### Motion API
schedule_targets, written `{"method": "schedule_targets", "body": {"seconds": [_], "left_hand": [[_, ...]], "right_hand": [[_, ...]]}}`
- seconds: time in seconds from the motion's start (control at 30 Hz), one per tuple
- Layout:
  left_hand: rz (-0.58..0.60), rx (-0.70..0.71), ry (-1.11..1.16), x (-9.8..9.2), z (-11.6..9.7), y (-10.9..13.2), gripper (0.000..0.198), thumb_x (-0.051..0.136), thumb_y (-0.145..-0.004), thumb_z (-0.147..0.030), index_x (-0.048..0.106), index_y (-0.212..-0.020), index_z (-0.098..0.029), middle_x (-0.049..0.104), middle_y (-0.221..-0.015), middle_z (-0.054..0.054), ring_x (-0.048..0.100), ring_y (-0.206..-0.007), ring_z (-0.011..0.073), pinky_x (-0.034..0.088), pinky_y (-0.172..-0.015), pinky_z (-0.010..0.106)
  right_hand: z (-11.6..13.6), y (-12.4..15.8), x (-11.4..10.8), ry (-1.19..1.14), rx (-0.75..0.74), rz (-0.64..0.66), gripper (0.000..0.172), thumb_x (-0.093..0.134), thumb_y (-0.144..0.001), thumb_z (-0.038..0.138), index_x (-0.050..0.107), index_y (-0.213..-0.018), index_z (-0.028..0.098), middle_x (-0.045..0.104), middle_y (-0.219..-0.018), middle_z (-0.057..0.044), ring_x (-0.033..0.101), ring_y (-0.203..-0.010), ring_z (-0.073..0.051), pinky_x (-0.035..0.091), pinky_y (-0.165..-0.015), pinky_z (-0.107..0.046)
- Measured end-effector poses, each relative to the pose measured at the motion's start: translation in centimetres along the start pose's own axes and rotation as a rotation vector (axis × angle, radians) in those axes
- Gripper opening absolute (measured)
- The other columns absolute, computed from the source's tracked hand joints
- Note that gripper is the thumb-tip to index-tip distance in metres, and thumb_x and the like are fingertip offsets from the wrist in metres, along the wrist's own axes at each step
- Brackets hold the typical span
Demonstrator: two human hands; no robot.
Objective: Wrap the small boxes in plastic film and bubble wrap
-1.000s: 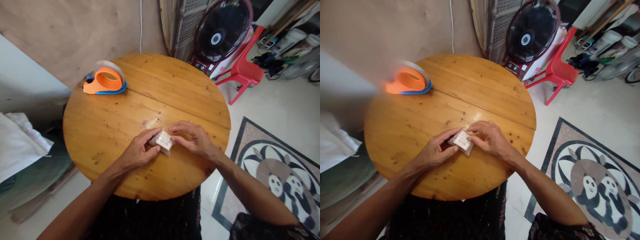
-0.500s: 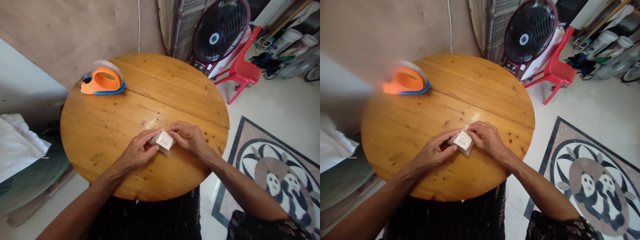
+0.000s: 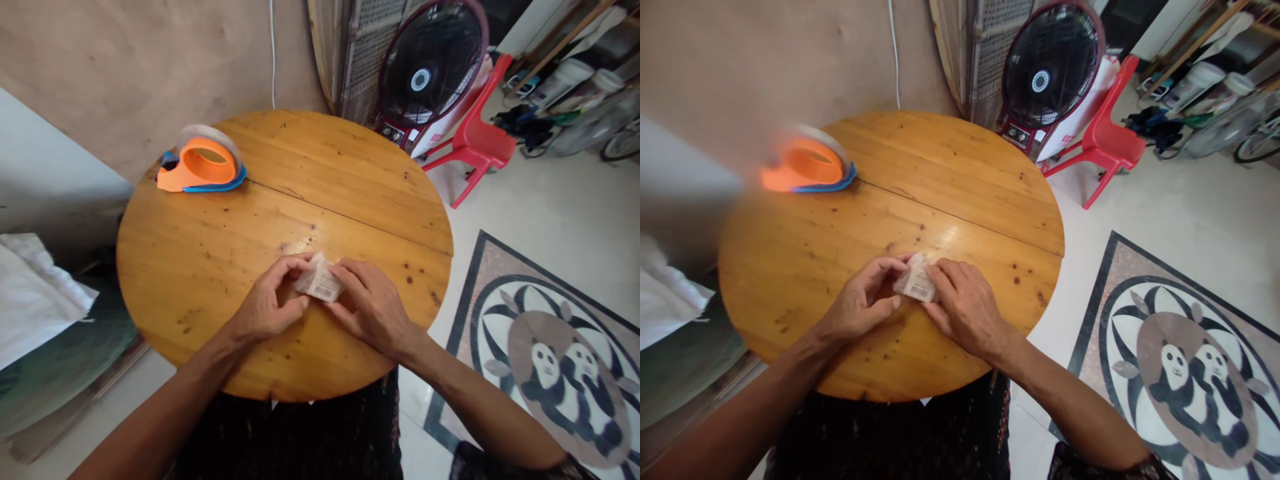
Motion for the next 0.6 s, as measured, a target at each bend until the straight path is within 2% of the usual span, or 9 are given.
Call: {"method": "schedule_targets", "body": {"seconds": [0.17, 0.27, 0.4, 0.6], "left_hand": [[-0.047, -0.04, -0.019, 0.0, 0.7, 0.0, 0.063, 0.07, -0.084, -0.026, 0.045, -0.141, -0.024, 0.057, -0.136, 0.011, 0.058, -0.121, 0.0241, 0.045, -0.109, 0.041], [-0.036, -0.03, -0.03, 0.1, 0.9, -0.1, 0.064, 0.069, -0.086, -0.026, 0.044, -0.145, -0.025, 0.057, -0.137, 0.011, 0.058, -0.121, 0.0235, 0.045, -0.109, 0.041], [0.007, -0.009, 0.023, 0.3, 0.8, 0.0, 0.069, 0.067, -0.086, -0.023, 0.039, -0.149, -0.027, 0.056, -0.14, 0.012, 0.057, -0.125, 0.0243, 0.045, -0.111, 0.043], [0.07, 0.043, 0.052, 0.6, 0.4, 0.1, 0.078, 0.063, -0.083, -0.012, 0.033, -0.152, -0.03, 0.053, -0.145, 0.011, 0.055, -0.13, 0.0236, 0.043, -0.114, 0.043]], "right_hand": [[0.2, 0.7, 0.2, -0.056, -0.083, -0.075, 0.042, 0.064, -0.092, 0.03, 0.053, -0.13, 0.015, 0.066, -0.117, -0.016, 0.062, -0.106, -0.026, 0.054, -0.089, -0.043], [-0.1, 0.8, -0.6, -0.184, -0.038, -0.092, 0.04, 0.067, -0.091, 0.032, 0.056, -0.126, 0.017, 0.066, -0.119, -0.015, 0.063, -0.109, -0.025, 0.054, -0.09, -0.042], [-0.8, 0.3, -1.7, -0.224, -0.003, -0.097, 0.02, 0.06, -0.092, 0.015, 0.064, -0.11, 0.021, 0.07, -0.111, -0.008, 0.066, -0.101, -0.02, 0.052, -0.085, -0.038], [-1.5, -0.7, -2.5, -0.157, -0.043, -0.076, 0.02, 0.058, -0.092, 0.011, 0.066, -0.109, 0.019, 0.071, -0.104, -0.007, 0.066, -0.094, -0.019, 0.05, -0.077, -0.036]]}}
Point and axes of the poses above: each hand's wrist, its own y-axis away from the middle knuckle, its own x-axis out of the palm, z = x × y, the point moved 2 cm from there along -y, towards the middle knuckle
